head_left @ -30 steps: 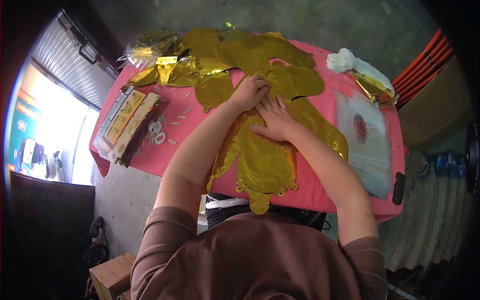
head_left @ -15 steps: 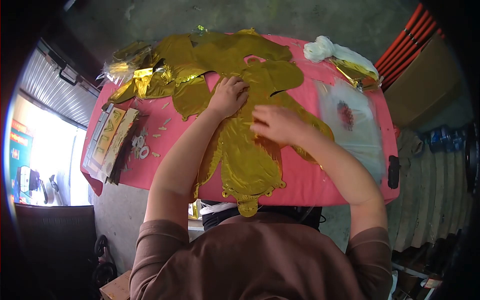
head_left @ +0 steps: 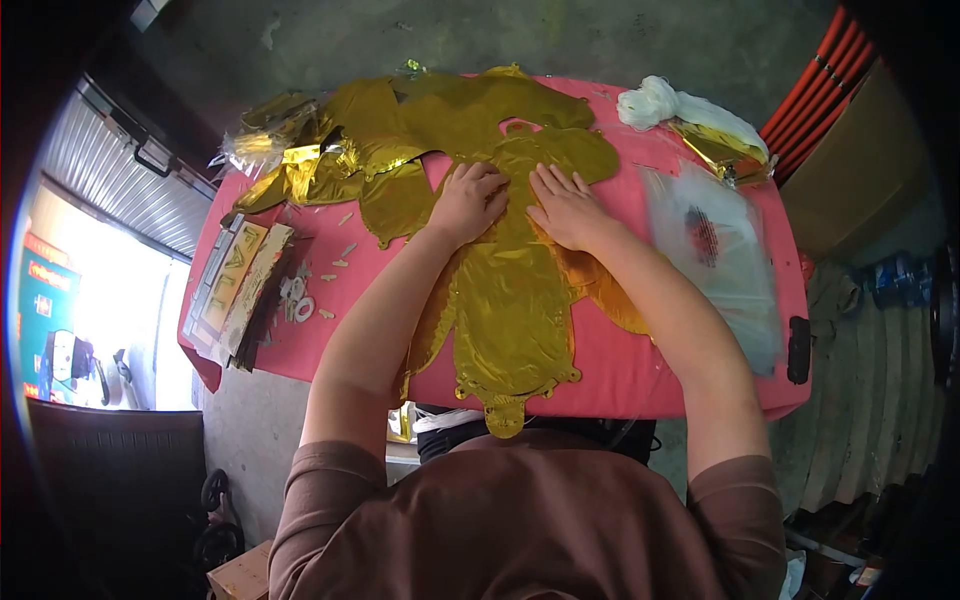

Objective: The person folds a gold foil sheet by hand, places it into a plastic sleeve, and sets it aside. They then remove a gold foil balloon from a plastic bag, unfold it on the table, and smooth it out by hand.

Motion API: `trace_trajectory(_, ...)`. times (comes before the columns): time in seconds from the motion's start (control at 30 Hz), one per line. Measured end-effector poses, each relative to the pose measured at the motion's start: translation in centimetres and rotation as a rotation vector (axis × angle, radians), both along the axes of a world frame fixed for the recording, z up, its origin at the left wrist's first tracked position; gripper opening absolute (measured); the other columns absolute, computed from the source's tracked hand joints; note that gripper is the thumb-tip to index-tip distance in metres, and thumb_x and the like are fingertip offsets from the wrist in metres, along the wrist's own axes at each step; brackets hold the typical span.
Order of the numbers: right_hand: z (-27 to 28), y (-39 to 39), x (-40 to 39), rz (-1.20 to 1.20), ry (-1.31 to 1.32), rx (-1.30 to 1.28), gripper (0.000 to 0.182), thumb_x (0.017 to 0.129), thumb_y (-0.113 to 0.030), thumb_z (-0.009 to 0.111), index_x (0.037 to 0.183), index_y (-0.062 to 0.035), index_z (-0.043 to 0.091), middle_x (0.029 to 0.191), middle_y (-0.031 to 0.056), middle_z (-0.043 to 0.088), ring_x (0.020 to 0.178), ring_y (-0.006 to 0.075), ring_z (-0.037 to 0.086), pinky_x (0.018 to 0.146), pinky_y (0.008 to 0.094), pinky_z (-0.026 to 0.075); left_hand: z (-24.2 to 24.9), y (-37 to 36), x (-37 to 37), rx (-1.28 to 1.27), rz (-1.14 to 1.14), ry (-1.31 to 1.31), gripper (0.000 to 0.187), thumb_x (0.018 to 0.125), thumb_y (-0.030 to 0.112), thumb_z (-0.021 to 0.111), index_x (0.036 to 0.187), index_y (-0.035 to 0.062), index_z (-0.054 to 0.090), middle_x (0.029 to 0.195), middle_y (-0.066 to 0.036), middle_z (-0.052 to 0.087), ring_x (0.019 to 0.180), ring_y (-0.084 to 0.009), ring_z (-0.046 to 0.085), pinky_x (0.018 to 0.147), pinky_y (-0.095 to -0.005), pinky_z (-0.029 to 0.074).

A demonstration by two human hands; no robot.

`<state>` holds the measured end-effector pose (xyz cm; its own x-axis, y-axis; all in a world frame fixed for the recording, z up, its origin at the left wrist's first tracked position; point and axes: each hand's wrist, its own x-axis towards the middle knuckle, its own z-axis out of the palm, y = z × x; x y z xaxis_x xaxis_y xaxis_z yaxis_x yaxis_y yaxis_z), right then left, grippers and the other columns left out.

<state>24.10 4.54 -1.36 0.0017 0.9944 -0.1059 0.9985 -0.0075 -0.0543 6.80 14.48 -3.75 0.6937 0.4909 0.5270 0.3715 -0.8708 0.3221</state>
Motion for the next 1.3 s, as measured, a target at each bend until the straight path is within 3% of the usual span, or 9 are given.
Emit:
trace_trajectory(0.23, 0.0, -0.1, 0.0, 0.004, -0.044, -0.013, 0.062, 0.096, -0.042, 0.03, 0.145, -0.0059, 0.017, 0.152, 0.0103, 0.013, 0.14, 0.0239, 0.013, 0.112, 0.0465, 0.013, 3.5, -0.5, -0.6, -0.161, 0.045, 0.26, 0.025, 0.08, 0.02, 0.061, 0.101, 0.0068, 0.064, 0.108, -0.009, 0.058, 0.102, -0.0295, 0.052, 0.088, -0.0382, 0.043)
trace_trajectory(0.3, -0.1, -0.1, -0.1, 0.004, -0.042, -0.006, 0.062, 0.096, -0.042, 0.029, 0.145, -0.0062, 0.017, 0.152, 0.0104, 0.013, 0.14, 0.0238, 0.013, 0.112, 0.047, 0.013, 4.2, -0.1, -0.3, -0.306, 0.33, 0.468, 0.021, 0.08, 0.021, 0.06, 0.094, 0.007, 0.065, 0.105, -0.009, 0.06, 0.103, -0.0303, 0.052, 0.088, -0.0384, 0.043)
trace_trajectory(0.33, -0.1, -0.1, 0.0, 0.008, -0.043, -0.006, 0.062, 0.096, -0.042, 0.029, 0.145, -0.0062, 0.017, 0.152, 0.0104, 0.013, 0.14, 0.0238, 0.013, 0.112, 0.047, 0.013, 3.6, 0.4, -0.1, -0.306, 0.334, 0.467, 0.021, 0.08, 0.021, 0.06, 0.094, 0.007, 0.065, 0.105, -0.009, 0.06, 0.103, -0.0303, 0.052, 0.088, -0.0384, 0.043)
trace_trajectory(0.4, -0.1, 0.0, -0.1, -0.001, -0.056, -0.009, 0.062, 0.096, -0.043, 0.029, 0.145, -0.0061, 0.017, 0.152, 0.0105, 0.014, 0.14, 0.0239, 0.013, 0.112, 0.048, 0.014, 2.1, 1.0, 0.0, 0.108, 0.08, -0.045, 0.019, 0.08, 0.024, 0.058, 0.088, 0.0093, 0.067, 0.098, -0.007, 0.062, 0.102, -0.029, 0.054, 0.087, -0.0393, 0.043)
trace_trajectory(0.6, -0.1, -0.3, -0.1, -0.007, -0.037, 0.018, 0.062, 0.096, -0.042, 0.03, 0.144, -0.0061, 0.019, 0.152, 0.0103, 0.015, 0.14, 0.0237, 0.013, 0.111, 0.0531, 0.014, 3.5, 1.6, -0.7, 0.038, 0.325, 0.355, 0.02, 0.078, 0.024, 0.06, 0.091, 0.0105, 0.066, 0.095, -0.008, 0.063, 0.1, -0.0275, 0.055, 0.084, -0.0405, 0.044)
trace_trajectory(0.77, 0.0, -0.2, -0.2, 0.003, -0.057, 0.008, 0.061, 0.096, -0.042, 0.03, 0.144, -0.0063, 0.019, 0.152, 0.0099, 0.015, 0.14, 0.0233, 0.013, 0.11, 0.0557, 0.013, 1.6, 0.4, 1.0, 0.025, -0.088, -0.03, 0.019, 0.079, 0.021, 0.057, 0.092, 0.0082, 0.063, 0.096, -0.007, 0.06, 0.097, -0.0267, 0.054, 0.084, -0.0411, 0.043)
trace_trajectory(1.03, -0.2, 0.0, 0.3, -0.003, -0.039, -0.017, 0.061, 0.096, -0.042, 0.029, 0.144, -0.0063, 0.017, 0.153, 0.0098, 0.011, 0.141, 0.0226, 0.01, 0.11, 0.0577, 0.007, -0.3, -0.6, 1.7, 0.107, 0.083, 0.093, 0.026, 0.084, 0.027, 0.055, 0.105, 0.0126, 0.059, 0.106, -0.005, 0.055, 0.104, -0.0265, 0.05, 0.088, -0.0407, 0.04)
trace_trajectory(1.23, 2.4, -1.3, 4.7, -0.186, 0.485, 0.331, 0.047, 0.089, -0.03, 0.046, 0.12, 0.0042, 0.049, 0.125, 0.0221, 0.051, 0.117, 0.0334, 0.049, 0.097, 0.0448, 0.039, 0.8, -1.2, 1.5, 0.12, 0.09, 0.267, 0.034, 0.087, 0.038, 0.051, 0.116, 0.02, 0.055, 0.11, -0.006, 0.052, 0.106, -0.0268, 0.047, 0.089, -0.0413, 0.039)
trace_trajectory(1.3, 4.3, -3.3, 4.9, -0.25, 0.34, 0.119, 0.039, 0.083, -0.032, 0.057, 0.089, 0.0061, 0.057, 0.092, 0.0236, 0.061, 0.089, 0.0375, 0.059, 0.077, 0.0416, 0.046, 0.9, -1.2, 1.7, 0.136, 0.081, 0.317, 0.038, 0.089, 0.041, 0.049, 0.122, 0.0224, 0.053, 0.11, -0.006, 0.051, 0.106, -0.0269, 0.046, 0.089, -0.0416, 0.039)
